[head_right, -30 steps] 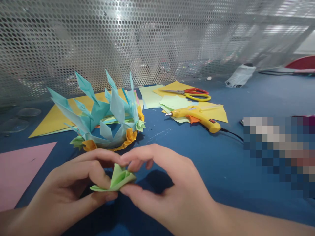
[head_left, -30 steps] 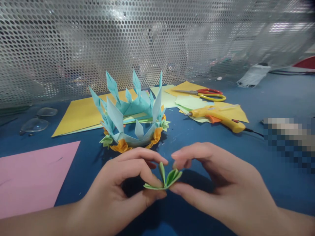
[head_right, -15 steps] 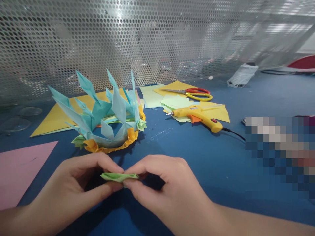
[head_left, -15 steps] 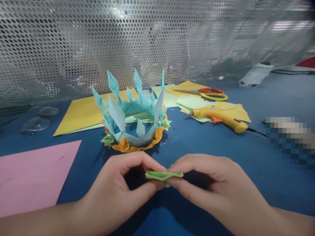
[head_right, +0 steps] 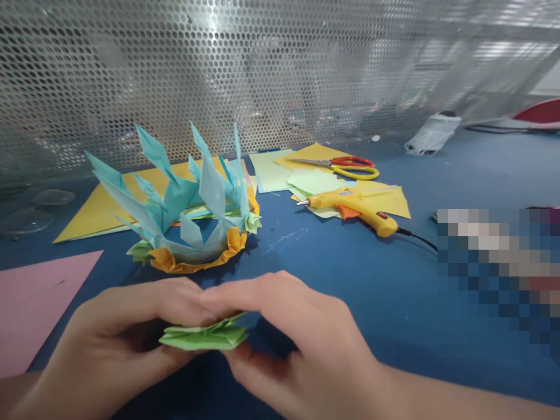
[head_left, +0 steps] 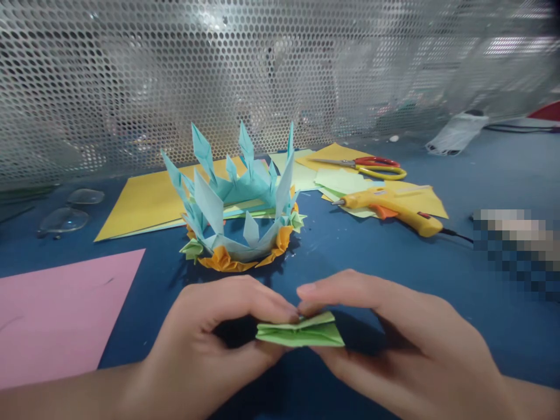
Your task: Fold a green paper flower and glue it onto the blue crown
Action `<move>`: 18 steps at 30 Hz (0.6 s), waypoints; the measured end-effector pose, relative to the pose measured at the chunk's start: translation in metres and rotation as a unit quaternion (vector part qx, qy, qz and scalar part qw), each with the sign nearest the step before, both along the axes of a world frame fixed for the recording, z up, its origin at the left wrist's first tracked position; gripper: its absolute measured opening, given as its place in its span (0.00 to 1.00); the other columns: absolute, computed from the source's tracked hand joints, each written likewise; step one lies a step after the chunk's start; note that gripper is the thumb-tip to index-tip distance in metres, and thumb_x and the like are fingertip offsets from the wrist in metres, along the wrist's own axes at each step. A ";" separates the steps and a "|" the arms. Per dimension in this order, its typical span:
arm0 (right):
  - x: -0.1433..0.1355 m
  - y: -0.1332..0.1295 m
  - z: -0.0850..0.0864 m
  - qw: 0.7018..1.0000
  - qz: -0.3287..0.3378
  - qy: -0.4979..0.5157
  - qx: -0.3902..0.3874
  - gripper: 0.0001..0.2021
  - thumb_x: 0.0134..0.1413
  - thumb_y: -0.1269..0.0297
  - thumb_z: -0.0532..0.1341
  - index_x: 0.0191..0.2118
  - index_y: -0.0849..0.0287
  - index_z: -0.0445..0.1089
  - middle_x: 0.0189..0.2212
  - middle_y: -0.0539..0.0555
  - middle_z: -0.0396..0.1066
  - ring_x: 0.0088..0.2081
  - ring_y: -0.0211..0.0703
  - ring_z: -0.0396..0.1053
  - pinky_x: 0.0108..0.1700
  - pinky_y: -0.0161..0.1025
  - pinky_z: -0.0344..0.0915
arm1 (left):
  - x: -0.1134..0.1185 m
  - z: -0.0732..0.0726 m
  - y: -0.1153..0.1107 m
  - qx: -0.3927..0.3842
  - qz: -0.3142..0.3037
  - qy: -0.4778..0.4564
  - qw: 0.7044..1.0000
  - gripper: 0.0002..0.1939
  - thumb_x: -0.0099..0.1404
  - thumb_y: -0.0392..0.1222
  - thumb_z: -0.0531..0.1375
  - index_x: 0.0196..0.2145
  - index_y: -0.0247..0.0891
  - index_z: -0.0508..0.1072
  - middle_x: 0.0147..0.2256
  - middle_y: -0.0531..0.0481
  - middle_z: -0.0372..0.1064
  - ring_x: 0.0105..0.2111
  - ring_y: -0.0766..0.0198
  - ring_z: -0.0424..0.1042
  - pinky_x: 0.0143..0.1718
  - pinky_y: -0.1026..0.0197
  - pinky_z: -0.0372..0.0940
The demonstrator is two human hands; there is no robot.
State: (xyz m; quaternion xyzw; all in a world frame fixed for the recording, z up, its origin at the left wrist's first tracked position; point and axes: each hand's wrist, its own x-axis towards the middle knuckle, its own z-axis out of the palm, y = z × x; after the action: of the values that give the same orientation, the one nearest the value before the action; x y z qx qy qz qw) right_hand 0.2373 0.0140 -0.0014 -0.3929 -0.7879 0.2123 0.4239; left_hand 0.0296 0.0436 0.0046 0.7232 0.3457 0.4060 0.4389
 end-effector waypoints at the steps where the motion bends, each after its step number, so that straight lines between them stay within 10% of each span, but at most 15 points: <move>1: -0.001 0.001 0.001 1.000 0.011 0.008 0.007 0.19 0.49 0.82 0.64 0.44 0.53 0.73 0.39 0.43 0.81 0.40 0.27 0.78 0.49 0.16 0.68 | 0.000 0.000 0.000 0.026 -0.007 -0.002 1.000 0.11 0.54 0.25 0.67 0.30 0.41 0.82 0.30 0.55 0.83 0.31 0.65 0.81 0.37 0.71 0.74; 9: -0.002 0.002 0.005 0.999 0.026 0.026 0.025 0.14 0.48 0.84 0.65 0.38 0.58 0.75 0.33 0.48 0.81 0.38 0.30 0.79 0.46 0.17 0.70 | -0.002 -0.003 -0.007 0.055 0.075 -0.012 0.996 0.18 0.54 0.30 0.70 0.35 0.51 0.73 0.37 0.66 0.81 0.34 0.69 0.81 0.38 0.72 0.74; 18: 0.003 0.001 0.008 0.999 0.040 0.001 0.010 0.12 0.50 0.82 0.66 0.38 0.59 0.77 0.35 0.49 0.82 0.40 0.31 0.79 0.48 0.18 0.69 | -0.011 -0.009 -0.008 0.158 0.004 0.060 0.986 0.13 0.58 0.25 0.65 0.34 0.44 0.80 0.42 0.58 0.79 0.39 0.71 0.79 0.47 0.77 0.68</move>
State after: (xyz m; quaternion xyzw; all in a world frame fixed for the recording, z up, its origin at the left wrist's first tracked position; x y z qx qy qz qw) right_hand 0.2406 0.0150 0.0068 -0.3569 -0.8044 0.2220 0.4200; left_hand 0.0187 0.0360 -0.0043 0.8050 0.3058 0.4134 0.2961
